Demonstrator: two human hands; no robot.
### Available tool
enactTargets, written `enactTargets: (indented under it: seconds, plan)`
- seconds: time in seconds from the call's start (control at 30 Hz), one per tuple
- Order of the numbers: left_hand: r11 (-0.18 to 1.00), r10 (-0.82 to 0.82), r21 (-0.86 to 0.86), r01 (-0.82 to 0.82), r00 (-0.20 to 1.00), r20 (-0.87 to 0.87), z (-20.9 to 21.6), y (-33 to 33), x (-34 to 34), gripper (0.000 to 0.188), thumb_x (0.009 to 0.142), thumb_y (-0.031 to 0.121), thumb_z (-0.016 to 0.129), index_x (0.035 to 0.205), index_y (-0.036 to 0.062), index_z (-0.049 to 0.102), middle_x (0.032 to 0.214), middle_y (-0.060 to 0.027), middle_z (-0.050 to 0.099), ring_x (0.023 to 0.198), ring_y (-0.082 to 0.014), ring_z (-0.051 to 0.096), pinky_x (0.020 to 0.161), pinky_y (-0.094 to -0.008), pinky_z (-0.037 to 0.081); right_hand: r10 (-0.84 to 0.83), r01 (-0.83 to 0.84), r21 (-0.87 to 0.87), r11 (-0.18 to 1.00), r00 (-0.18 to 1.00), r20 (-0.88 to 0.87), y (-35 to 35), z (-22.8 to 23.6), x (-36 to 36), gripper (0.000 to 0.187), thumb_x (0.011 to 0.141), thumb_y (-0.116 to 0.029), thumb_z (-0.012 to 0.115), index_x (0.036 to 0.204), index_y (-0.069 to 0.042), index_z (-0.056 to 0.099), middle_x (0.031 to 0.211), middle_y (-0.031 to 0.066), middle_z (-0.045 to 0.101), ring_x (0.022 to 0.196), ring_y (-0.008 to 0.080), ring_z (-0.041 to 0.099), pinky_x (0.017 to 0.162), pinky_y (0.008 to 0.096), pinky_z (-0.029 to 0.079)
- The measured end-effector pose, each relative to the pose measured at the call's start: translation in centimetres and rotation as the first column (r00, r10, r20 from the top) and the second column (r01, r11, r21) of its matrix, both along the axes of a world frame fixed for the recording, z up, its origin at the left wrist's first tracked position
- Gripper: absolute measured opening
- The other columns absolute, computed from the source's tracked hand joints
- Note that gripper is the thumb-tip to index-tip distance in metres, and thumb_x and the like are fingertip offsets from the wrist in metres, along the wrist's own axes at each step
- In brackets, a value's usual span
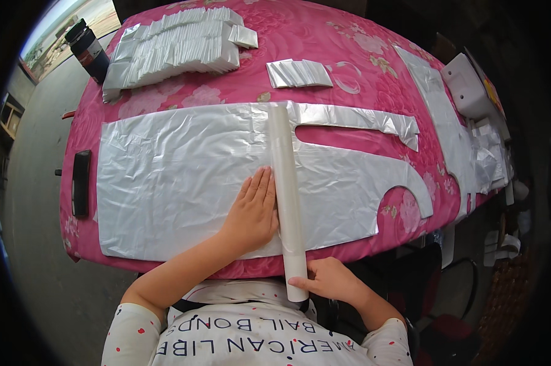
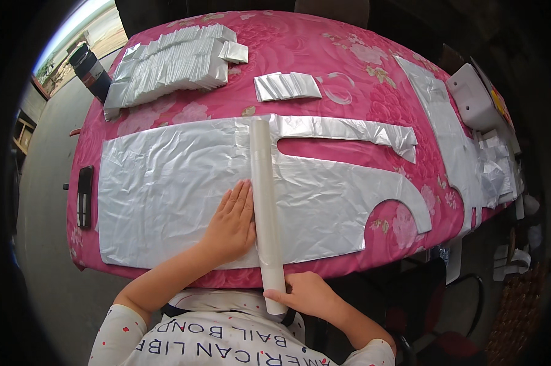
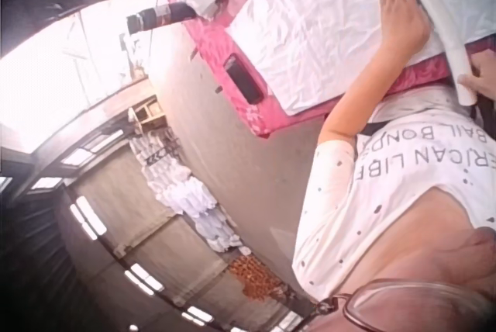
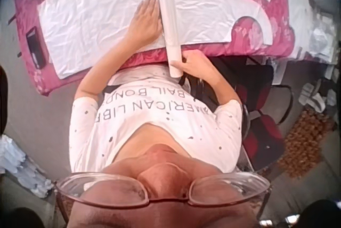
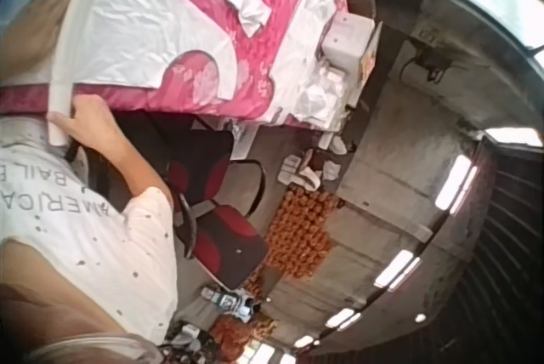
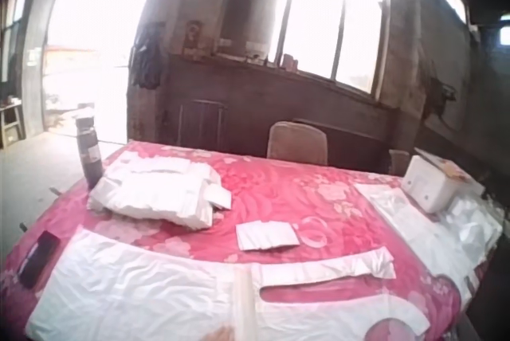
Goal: The person repeatedly unrolls a white plastic sheet, tears off a small piece, folds it into a small square, and places it on a growing stack. The process is repeated continuously throughout the clip.
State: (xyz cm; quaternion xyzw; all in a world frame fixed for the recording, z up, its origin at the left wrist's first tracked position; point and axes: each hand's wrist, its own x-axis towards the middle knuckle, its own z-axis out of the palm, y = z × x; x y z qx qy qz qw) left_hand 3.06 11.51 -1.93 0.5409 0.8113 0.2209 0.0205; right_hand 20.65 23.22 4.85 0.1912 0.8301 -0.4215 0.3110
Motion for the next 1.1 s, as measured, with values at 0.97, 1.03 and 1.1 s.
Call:
enactTargets:
  seconds: [0.97, 1.03, 1.1]
  plan:
    - [1.0, 0.003, 0.012, -0.002, 0.999, -0.034, 0.1, 0.0, 0.2, 0.061, 0.082, 0.02, 0.039, 0.13, -0.0163, 0.03, 0.138, -0.032, 0.028, 0.133, -0.0409, 0.023, 0.11, -0.0457, 0.015, -0.975, 0.014, -0.982, 0.188, -0.117, -0.189, 23.8, 5.4, -15.8, 0.031, 0.097, -0.021, 0.035, 0.115, -0.001, 0.051, 0.113, 0.0133, 0.058, 0.106, 0.0263, 0.056, 0.086, 0.038, 0.05]
    - [1.0, 0.012, 0.019, -0.012, 0.999, -0.04, 0.0, -0.2, 0.2, 0.06, 0.082, 0.02, 0.038, 0.129, -0.0166, 0.03, 0.138, -0.0323, 0.028, 0.132, -0.0414, 0.024, 0.11, -0.0459, 0.016, -0.892, 0.115, -0.885, 0.452, 0.033, -0.451, 14.6, 7.7, -18.6, 0.034, 0.098, -0.022, 0.035, 0.121, -0.002, 0.05, 0.123, 0.0128, 0.054, 0.114, 0.0231, 0.052, 0.096, 0.0334, 0.042]
    - [1.0, 0.001, -0.014, -0.001, 0.999, -0.043, 0.1, -0.3, 0.2, 0.06, 0.082, 0.021, 0.039, 0.129, -0.0167, 0.031, 0.137, -0.0323, 0.029, 0.131, -0.0416, 0.026, 0.11, -0.0462, 0.017, -0.703, 0.038, -0.72, 0.693, 0.262, -0.662, 6.2, 6.7, -21.4, 0.029, 0.096, -0.021, 0.043, 0.115, -0.003, 0.056, 0.115, 0.0093, 0.059, 0.111, 0.0161, 0.053, 0.096, 0.0276, 0.039]
